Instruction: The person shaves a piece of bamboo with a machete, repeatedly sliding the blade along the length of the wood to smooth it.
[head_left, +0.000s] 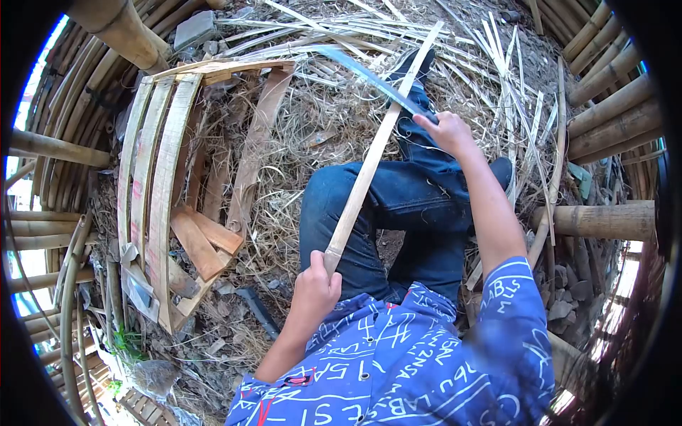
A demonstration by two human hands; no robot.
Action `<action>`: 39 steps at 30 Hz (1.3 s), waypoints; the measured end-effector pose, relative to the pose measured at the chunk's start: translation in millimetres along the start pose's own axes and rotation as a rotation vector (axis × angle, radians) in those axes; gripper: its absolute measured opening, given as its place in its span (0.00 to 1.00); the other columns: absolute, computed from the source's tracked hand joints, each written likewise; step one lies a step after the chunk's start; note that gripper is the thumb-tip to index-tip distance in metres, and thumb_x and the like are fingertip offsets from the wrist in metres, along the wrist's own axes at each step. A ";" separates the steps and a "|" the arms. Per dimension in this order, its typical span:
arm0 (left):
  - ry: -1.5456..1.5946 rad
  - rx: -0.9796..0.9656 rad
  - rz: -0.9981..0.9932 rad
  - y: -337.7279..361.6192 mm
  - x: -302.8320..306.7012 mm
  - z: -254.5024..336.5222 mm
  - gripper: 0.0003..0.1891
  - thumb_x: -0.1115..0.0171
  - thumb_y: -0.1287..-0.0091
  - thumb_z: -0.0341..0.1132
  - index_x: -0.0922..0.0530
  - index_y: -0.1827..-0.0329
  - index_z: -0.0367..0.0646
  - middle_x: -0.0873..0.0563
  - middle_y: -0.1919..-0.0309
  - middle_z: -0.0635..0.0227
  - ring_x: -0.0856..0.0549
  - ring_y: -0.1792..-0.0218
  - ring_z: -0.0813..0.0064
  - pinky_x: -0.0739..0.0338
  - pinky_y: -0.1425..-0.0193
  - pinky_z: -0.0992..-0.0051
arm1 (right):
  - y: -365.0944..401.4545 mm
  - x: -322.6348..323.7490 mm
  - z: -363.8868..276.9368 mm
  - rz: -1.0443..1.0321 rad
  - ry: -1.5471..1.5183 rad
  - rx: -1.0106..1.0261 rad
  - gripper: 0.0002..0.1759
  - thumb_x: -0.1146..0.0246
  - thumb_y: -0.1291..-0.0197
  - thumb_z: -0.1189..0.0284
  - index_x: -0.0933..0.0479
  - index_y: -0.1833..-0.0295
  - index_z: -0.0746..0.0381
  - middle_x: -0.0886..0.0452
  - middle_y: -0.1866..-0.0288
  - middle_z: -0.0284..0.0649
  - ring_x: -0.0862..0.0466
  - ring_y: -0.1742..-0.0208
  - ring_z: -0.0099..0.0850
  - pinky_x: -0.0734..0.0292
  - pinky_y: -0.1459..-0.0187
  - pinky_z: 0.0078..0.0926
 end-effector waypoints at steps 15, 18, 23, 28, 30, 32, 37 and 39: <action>0.208 0.018 -0.160 -2.9 14.7 -35.7 0.07 0.52 0.40 0.28 0.34 0.60 0.36 0.25 0.78 0.44 0.23 0.73 0.45 0.30 0.67 0.54 | 79.1 -29.5 25.0 0.253 -0.956 0.000 0.34 0.41 0.38 0.40 0.27 0.79 0.61 0.27 0.86 0.31 0.27 0.87 0.19 0.36 0.84 0.18; 0.400 0.047 -0.257 3.4 21.8 -50.2 0.05 0.53 0.41 0.27 0.33 0.63 0.39 0.31 0.78 0.64 0.30 0.75 0.71 0.33 0.70 0.72 | 106.5 -30.9 14.0 0.246 -1.031 0.022 0.33 0.42 0.35 0.42 0.28 0.77 0.61 0.28 0.85 0.30 0.28 0.86 0.18 0.36 0.83 0.18; 0.878 0.436 -0.584 16.4 32.0 -59.4 0.05 0.52 0.38 0.26 0.31 0.62 0.46 0.36 0.77 0.81 0.38 0.79 0.88 0.43 0.77 0.84 | 148.9 -27.4 -10.9 0.198 -1.204 0.037 0.32 0.42 0.34 0.44 0.28 0.75 0.63 0.27 0.83 0.31 0.28 0.85 0.17 0.35 0.82 0.16; 0.868 0.534 -0.617 20.9 40.4 -61.6 0.05 0.50 0.27 0.35 0.28 0.62 0.46 0.36 0.80 0.82 0.40 0.82 0.89 0.44 0.80 0.84 | 168.1 -30.6 -12.1 0.183 -1.237 0.049 0.31 0.43 0.33 0.45 0.27 0.75 0.63 0.28 0.83 0.31 0.29 0.85 0.17 0.36 0.82 0.16; 0.866 0.488 -0.565 23.3 38.1 -67.5 0.09 0.49 0.25 0.39 0.27 0.63 0.45 0.35 0.81 0.82 0.38 0.84 0.88 0.42 0.81 0.84 | 171.9 -33.0 -10.9 0.161 -1.231 0.025 0.31 0.43 0.33 0.45 0.27 0.74 0.63 0.28 0.83 0.31 0.29 0.85 0.17 0.36 0.83 0.17; 0.867 0.441 -0.513 23.5 37.4 -71.1 0.14 0.48 0.24 0.42 0.26 0.65 0.44 0.33 0.83 0.81 0.37 0.85 0.88 0.41 0.82 0.83 | 176.5 -35.8 -10.9 0.162 -1.252 0.020 0.31 0.43 0.33 0.45 0.27 0.73 0.63 0.28 0.83 0.31 0.29 0.85 0.18 0.36 0.83 0.17; 0.678 0.368 -0.436 21.3 36.7 -88.8 0.18 0.43 0.26 0.43 0.22 0.72 0.40 0.22 0.83 0.72 0.23 0.85 0.83 0.27 0.80 0.80 | 182.4 -41.9 -12.1 0.136 -1.328 -0.020 0.30 0.43 0.33 0.46 0.27 0.72 0.64 0.28 0.84 0.32 0.29 0.86 0.19 0.35 0.83 0.18; 0.630 0.347 -0.422 18.4 37.9 -97.7 0.18 0.42 0.27 0.42 0.22 0.73 0.39 0.22 0.83 0.72 0.23 0.85 0.82 0.26 0.80 0.79 | 182.9 -41.6 -14.7 0.135 -1.388 -0.040 0.28 0.41 0.33 0.49 0.28 0.72 0.64 0.28 0.84 0.33 0.28 0.86 0.20 0.35 0.84 0.18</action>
Point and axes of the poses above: each hand's wrist, its own y-axis away from the middle knuckle, its own x-axis out of the back of the hand, z = x × y, the point moved 1 cm from there along -y, towards the middle knuckle
